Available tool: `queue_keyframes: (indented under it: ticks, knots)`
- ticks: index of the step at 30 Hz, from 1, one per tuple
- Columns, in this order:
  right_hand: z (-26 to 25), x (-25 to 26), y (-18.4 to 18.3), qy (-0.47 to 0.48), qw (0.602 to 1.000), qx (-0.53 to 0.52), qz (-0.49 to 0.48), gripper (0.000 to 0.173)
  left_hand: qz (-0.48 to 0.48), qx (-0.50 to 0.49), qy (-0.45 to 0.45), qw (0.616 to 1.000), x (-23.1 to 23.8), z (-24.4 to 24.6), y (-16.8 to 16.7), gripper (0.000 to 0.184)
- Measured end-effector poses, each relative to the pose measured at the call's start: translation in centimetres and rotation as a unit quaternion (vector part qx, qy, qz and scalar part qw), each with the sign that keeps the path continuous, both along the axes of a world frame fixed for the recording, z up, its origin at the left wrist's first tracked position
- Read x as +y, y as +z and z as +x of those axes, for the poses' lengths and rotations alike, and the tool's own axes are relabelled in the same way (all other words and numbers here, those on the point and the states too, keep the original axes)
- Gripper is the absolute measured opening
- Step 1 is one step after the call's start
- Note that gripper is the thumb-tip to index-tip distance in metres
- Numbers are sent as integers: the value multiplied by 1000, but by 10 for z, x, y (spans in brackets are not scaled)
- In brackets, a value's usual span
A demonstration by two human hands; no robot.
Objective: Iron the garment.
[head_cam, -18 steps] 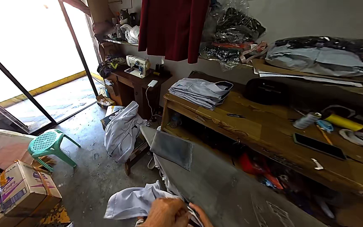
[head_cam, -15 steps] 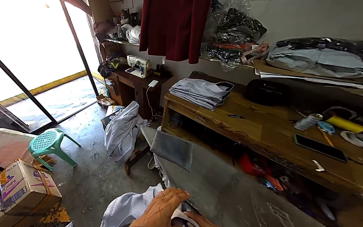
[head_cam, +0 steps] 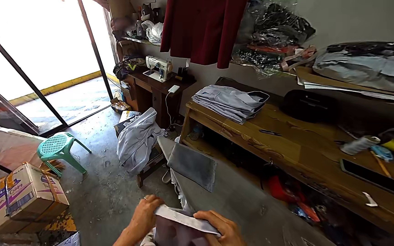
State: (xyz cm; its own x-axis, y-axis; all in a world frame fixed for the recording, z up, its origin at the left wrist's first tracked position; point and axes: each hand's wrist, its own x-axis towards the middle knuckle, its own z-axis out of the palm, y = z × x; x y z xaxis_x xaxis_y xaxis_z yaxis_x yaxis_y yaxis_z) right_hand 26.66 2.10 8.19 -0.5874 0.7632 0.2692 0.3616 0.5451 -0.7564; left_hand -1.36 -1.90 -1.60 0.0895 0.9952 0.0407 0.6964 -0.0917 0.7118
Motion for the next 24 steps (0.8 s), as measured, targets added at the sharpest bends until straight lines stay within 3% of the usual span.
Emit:
queue_keyframes:
  ticks: [3,5,8,11,16,18,24]
  knots:
    - [-14,34,-21,120,984,-80,-107,62,-107,7,20,994,19,-44,22,33]
    - [-21,70,-37,137,974,-118,-140,71,-204,35,-41,977,34,-67,38,36]
    - [-34,141,-64,9,980,-160,-115,58,-295,65,-142,943,55,-74,42,38]
    - [-46,213,-100,-109,969,-215,-51,63,-376,70,-177,907,85,-79,21,57]
    - [-76,270,-122,-154,912,-371,-79,86,-368,-2,-113,923,140,-106,-6,56]
    - [-86,279,-126,-187,907,-374,-49,93,-362,-2,-96,927,163,-118,-9,53]
    - [-99,283,-123,-261,878,-383,-115,99,-362,-35,-40,931,227,-142,-4,51]
